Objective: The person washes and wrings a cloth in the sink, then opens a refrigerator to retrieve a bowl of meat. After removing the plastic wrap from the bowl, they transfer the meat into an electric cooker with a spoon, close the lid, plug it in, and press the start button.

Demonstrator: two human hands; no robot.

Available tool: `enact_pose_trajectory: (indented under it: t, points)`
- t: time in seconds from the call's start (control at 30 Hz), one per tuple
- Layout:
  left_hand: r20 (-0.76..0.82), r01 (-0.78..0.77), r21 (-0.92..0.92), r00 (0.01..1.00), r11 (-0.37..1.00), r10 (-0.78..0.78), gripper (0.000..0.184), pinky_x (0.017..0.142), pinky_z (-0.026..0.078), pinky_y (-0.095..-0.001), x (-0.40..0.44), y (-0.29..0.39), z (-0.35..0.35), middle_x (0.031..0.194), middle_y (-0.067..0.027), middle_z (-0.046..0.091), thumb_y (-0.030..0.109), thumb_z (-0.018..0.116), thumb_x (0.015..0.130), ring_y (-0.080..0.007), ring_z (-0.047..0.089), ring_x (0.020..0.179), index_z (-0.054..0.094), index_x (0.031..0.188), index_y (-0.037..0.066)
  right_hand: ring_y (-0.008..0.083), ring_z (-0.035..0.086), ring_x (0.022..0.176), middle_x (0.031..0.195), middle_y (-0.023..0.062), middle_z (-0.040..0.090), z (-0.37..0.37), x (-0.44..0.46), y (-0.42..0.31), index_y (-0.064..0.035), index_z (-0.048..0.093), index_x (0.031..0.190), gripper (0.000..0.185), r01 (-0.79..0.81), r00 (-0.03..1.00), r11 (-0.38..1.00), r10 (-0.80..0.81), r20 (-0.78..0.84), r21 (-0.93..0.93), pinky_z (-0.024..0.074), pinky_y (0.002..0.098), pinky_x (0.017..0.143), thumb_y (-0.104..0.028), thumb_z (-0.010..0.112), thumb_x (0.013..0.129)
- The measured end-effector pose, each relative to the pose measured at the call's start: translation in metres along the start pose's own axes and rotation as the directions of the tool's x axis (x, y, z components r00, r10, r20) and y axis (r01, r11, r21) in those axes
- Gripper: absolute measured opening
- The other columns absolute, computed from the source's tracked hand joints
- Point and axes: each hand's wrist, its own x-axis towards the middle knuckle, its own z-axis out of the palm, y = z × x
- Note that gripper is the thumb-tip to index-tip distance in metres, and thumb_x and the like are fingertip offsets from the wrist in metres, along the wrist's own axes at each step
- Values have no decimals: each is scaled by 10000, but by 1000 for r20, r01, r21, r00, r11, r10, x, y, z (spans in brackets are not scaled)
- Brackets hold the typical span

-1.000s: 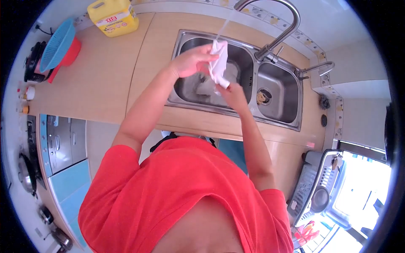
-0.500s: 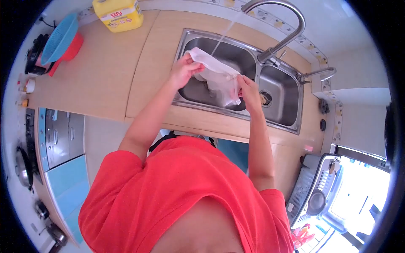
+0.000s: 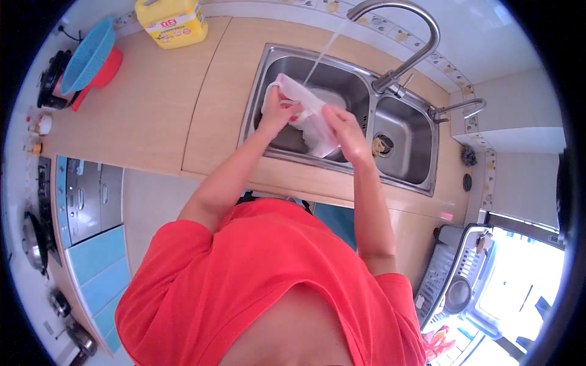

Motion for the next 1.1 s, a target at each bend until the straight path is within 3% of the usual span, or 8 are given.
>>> enact_pose_trajectory:
  t: [0.13,0.23,0.4,0.5,0.7,0.83,0.97,1.1]
  points:
    - [88,227,-535,973,814,-213,263,717,520,-332,13,-6,4,979,-39,556,214,520,915,-151,575,897,443,1139,102,74,466,638,763,-1,562,13,5,6,-53,628,997,393,-28,986,992,48,161,-126,380,252,549,-421,513,919]
    - [168,134,-374,983,918,-75,511,750,511,-319,22,7,-11,1055,-74,543,154,670,798,-147,573,919,368,1195,42,108,543,685,819,32,613,8,14,43,-49,641,990,379,-301,953,905,299,51,302,420,258,603,-394,508,909]
    - [233,-76,-329,959,941,159,772,842,494,-329,-19,69,12,1184,-81,489,109,702,784,-186,541,1040,194,1362,44,120,579,762,908,34,638,-9,28,81,-28,637,1029,259,-298,950,940,275,146,166,444,254,682,-174,596,819]
    - [336,94,-574,933,814,129,762,906,467,-355,-19,76,6,1252,-71,448,111,653,834,-210,507,1106,165,1419,113,122,575,761,884,32,633,-17,37,62,-22,641,996,232,-162,984,971,172,-41,174,450,263,689,-107,610,783]
    - [536,142,-647,784,749,314,832,975,422,-488,-18,116,5,1369,-72,353,173,619,865,-231,478,1152,48,1465,251,109,574,789,925,68,639,-26,32,-23,-3,632,1020,310,-185,982,933,188,-20,-307,463,281,702,-256,613,841]
    - [476,41,-693,775,720,415,855,975,399,-553,-16,130,22,1387,-52,336,220,649,838,-235,457,1175,69,1465,242,131,596,916,1020,74,639,-1,27,-3,18,580,1148,458,-288,926,946,235,294,151,474,272,784,-346,601,870]
    - [471,56,-730,763,681,442,839,992,352,-606,-1,113,13,1414,-40,299,234,633,842,-231,420,1215,69,1463,271,160,628,894,1008,68,635,9,13,35,-11,547,1131,388,-265,960,728,141,241,632,517,305,787,-309,582,885]
    - [554,168,-709,734,685,394,791,1013,309,-626,-1,94,5,1440,-39,264,230,591,866,-236,353,1275,74,1461,283,131,614,628,784,37,609,13,9,28,-67,544,870,245,-266,964,868,252,90,420,500,283,533,-268,674,817]
